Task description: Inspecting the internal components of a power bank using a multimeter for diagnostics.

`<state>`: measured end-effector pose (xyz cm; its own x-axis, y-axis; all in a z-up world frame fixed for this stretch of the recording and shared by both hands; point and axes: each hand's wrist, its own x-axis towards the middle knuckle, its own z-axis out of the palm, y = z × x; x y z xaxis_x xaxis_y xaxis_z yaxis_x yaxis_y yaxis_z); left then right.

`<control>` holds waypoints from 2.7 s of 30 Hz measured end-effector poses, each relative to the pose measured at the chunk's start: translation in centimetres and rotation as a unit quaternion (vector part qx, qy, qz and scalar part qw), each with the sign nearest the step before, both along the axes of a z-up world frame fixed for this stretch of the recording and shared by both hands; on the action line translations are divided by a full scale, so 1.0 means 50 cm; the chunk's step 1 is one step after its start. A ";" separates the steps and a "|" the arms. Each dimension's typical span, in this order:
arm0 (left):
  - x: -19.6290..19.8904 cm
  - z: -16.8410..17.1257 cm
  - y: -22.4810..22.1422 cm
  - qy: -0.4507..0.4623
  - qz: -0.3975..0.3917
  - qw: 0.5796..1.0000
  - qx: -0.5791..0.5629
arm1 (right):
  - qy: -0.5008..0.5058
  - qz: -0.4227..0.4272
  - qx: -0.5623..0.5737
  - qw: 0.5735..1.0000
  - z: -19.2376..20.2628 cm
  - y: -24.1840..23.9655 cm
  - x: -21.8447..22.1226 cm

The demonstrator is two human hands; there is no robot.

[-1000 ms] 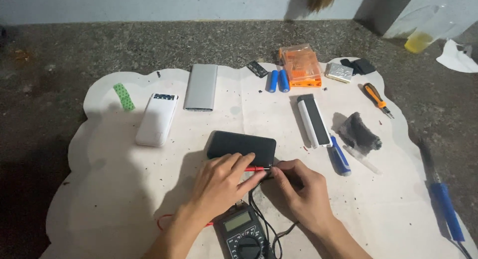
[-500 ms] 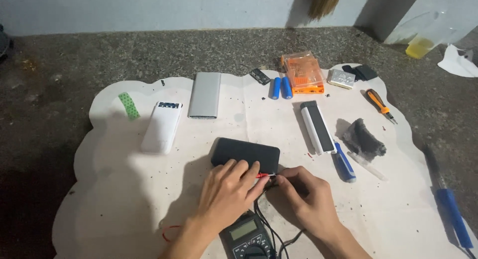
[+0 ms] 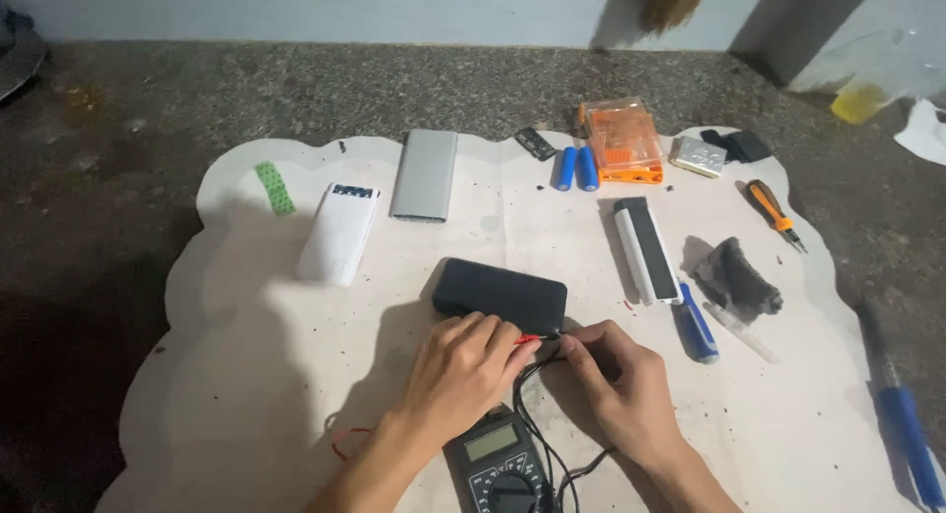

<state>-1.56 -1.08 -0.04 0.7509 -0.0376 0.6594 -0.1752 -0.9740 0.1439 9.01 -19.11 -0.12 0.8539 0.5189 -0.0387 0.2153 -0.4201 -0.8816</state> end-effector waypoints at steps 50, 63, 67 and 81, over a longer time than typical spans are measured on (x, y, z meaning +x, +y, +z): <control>0.029 -0.030 0.013 -0.097 0.039 0.994 -0.024 | -0.147 0.122 -0.147 0.971 0.013 0.040 0.027; 0.051 -0.060 0.054 -0.150 0.124 0.964 -0.180 | -0.160 0.120 -0.124 0.972 0.031 0.055 0.012; 0.032 -0.017 0.076 -0.097 0.147 0.952 -0.250 | -0.120 0.103 -0.101 0.982 0.037 0.056 0.014; 0.030 -0.006 0.094 0.048 0.124 0.962 -0.238 | -0.173 0.025 -0.153 0.973 0.051 0.070 0.070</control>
<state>-0.07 3.60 -0.35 0.7560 0.4399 0.4847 0.0911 -0.8040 0.5876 12.50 -15.62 2.42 0.8176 0.5693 0.0864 0.5031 -0.6333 -0.5880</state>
